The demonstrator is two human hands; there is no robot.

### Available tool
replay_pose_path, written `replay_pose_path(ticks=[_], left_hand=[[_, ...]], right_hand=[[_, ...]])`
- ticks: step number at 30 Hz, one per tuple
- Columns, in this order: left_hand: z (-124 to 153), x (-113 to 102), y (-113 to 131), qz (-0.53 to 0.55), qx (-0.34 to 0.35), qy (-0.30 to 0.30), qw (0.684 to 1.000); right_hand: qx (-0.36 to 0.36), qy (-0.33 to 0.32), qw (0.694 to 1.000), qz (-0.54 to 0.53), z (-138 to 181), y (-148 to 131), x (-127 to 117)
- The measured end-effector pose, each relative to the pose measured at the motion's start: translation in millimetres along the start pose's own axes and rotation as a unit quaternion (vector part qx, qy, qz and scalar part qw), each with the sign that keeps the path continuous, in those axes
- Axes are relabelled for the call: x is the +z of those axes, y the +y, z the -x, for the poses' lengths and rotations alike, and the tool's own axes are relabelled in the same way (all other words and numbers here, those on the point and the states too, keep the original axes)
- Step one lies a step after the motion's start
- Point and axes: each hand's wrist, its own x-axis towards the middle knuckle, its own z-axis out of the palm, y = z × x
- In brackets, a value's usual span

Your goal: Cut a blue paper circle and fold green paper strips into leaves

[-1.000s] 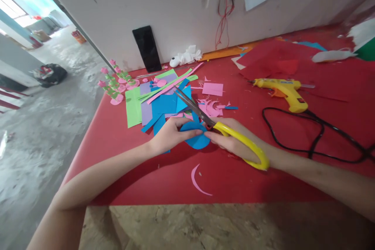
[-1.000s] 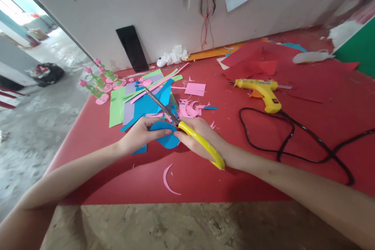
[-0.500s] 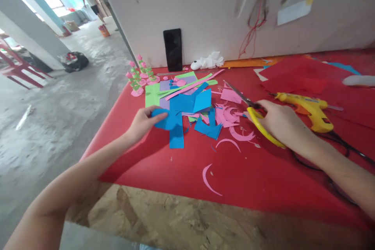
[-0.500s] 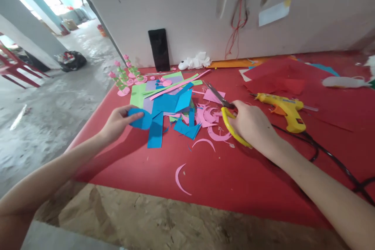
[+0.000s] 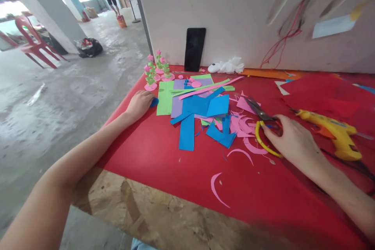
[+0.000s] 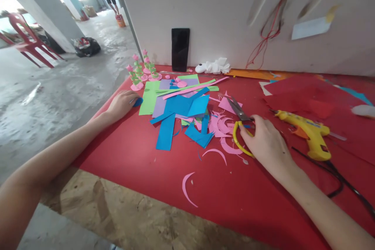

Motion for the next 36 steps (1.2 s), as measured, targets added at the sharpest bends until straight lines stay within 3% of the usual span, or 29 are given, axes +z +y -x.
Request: replay_pose_path(ticks=[6, 10, 15, 21, 36], left_hand=[[7, -8, -4, -0.008, 0.061, -0.056, 0.997], [11, -9, -11, -0.011, 0.073, -0.054, 0.996], [15, -7, -12, -0.019, 0.077, -0.037, 0.996], [20, -7, -8, -0.038, 0.088, -0.032, 0.995], [20, -3, -9, -0.077, 0.079, -0.022, 0.994]], right_hand=[[-0.038, 0.015, 0.996, 0.073, 9, -5, -5], [-0.079, 0.01, 0.988, 0.129, 12, -9, -11], [-0.06, 0.015, 0.984, 0.165, 13, -8, -6], [-0.021, 0.029, 0.986, 0.165, 10, -10, 4], [-0.037, 0.066, 0.993, 0.094, 8, 1, 17]])
